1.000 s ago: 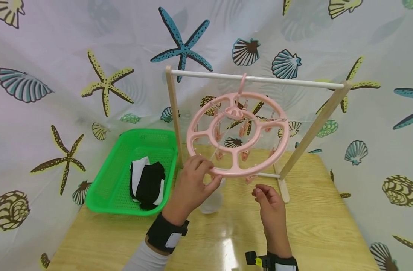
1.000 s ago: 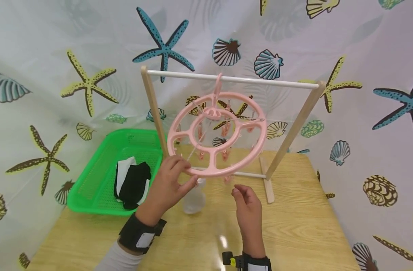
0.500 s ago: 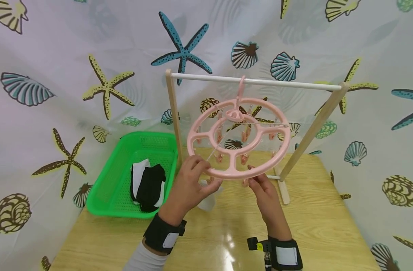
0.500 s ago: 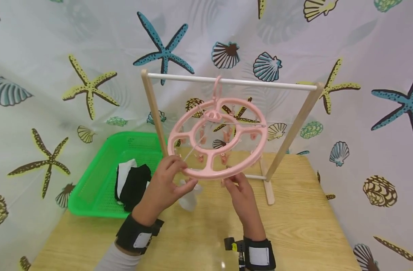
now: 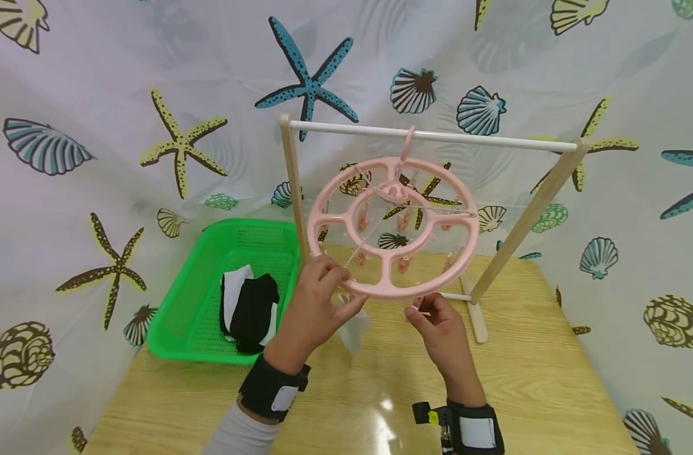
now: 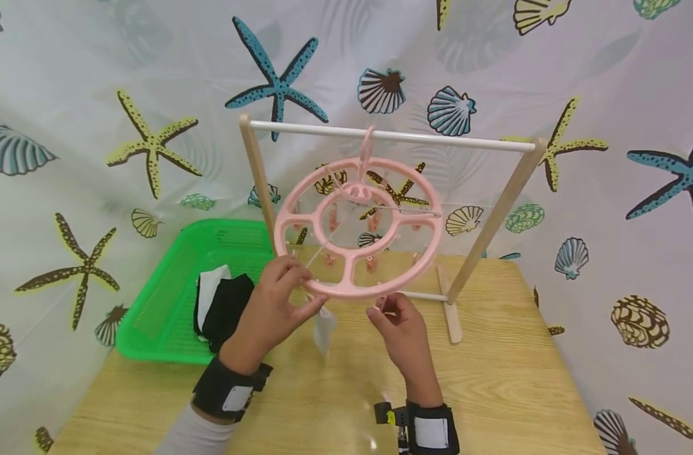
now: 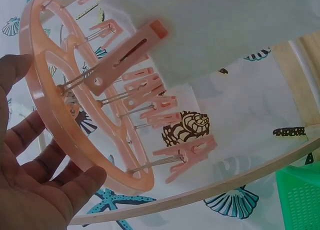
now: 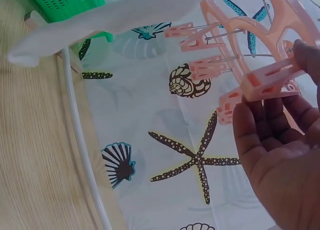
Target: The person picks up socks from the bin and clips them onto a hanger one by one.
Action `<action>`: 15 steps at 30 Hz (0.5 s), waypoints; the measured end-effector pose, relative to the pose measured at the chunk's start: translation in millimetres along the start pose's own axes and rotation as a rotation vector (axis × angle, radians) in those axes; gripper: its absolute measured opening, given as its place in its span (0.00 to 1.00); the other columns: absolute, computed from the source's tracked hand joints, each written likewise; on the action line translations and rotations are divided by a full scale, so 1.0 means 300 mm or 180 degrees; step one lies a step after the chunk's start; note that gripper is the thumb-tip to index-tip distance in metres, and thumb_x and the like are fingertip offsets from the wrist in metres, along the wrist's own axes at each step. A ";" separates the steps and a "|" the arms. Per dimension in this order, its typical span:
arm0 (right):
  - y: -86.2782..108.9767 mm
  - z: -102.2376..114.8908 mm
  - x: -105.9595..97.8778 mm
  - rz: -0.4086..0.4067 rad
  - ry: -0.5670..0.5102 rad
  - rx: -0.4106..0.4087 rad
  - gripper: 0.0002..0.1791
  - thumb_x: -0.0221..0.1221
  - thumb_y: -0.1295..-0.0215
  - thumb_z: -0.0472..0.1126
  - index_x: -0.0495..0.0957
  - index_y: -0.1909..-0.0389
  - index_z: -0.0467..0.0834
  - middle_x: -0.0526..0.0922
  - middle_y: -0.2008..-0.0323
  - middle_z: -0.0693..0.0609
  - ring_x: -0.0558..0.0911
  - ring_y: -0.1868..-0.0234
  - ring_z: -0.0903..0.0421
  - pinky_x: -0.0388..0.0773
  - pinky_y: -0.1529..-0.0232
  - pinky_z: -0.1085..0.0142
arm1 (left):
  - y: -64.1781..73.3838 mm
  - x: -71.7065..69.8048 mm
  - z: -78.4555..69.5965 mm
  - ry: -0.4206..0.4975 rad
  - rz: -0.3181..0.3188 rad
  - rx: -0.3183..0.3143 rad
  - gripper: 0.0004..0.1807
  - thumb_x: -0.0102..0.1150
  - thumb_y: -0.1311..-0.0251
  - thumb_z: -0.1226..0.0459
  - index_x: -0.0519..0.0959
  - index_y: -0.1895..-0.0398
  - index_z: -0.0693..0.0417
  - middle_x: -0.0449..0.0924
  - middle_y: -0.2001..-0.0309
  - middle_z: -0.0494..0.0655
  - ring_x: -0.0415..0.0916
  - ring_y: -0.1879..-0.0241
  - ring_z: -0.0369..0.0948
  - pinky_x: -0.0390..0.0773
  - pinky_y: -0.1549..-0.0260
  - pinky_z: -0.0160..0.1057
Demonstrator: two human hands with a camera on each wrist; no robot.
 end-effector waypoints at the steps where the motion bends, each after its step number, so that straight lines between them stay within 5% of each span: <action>1: 0.001 0.012 0.004 0.0011 0.0032 0.0006 0.07 0.61 0.34 0.27 0.74 0.59 0.30 0.74 0.66 0.47 0.78 0.64 0.58 0.78 0.63 0.69 | -0.002 -0.001 0.001 -0.0026 0.0004 0.0000 0.18 0.76 0.49 0.57 0.77 0.67 0.56 0.72 0.62 0.48 0.71 0.57 0.48 0.72 0.51 0.47; 4: 0.003 0.038 0.013 0.0008 0.0112 0.0051 0.07 0.61 0.34 0.27 0.74 0.60 0.29 0.75 0.65 0.45 0.78 0.63 0.58 0.78 0.62 0.68 | -0.008 -0.002 0.006 -0.0101 0.0015 0.0011 0.18 0.77 0.50 0.57 0.78 0.67 0.56 0.72 0.63 0.48 0.70 0.56 0.48 0.72 0.50 0.48; 10: -0.016 -0.038 0.015 -0.0163 0.0415 0.0229 0.05 0.60 0.29 0.37 0.79 0.61 0.38 0.80 0.70 0.46 0.77 0.68 0.55 0.71 0.71 0.67 | -0.020 -0.007 0.011 -0.0125 0.0036 0.0027 0.18 0.78 0.50 0.57 0.78 0.67 0.56 0.72 0.62 0.48 0.70 0.52 0.50 0.71 0.46 0.50; 15: -0.023 -0.066 0.023 -0.0177 0.0237 0.0320 0.09 0.59 0.28 0.42 0.78 0.62 0.38 0.80 0.73 0.43 0.78 0.68 0.51 0.72 0.68 0.64 | -0.023 -0.006 0.013 -0.0125 0.0090 0.0064 0.16 0.77 0.50 0.59 0.79 0.67 0.57 0.72 0.62 0.49 0.70 0.52 0.50 0.70 0.46 0.50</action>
Point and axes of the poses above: each hand's wrist, its own y-axis away from the middle knuckle, its own x-axis out of the palm, z = x × y, the point moved 3 cm from there along -y, towards the middle knuckle
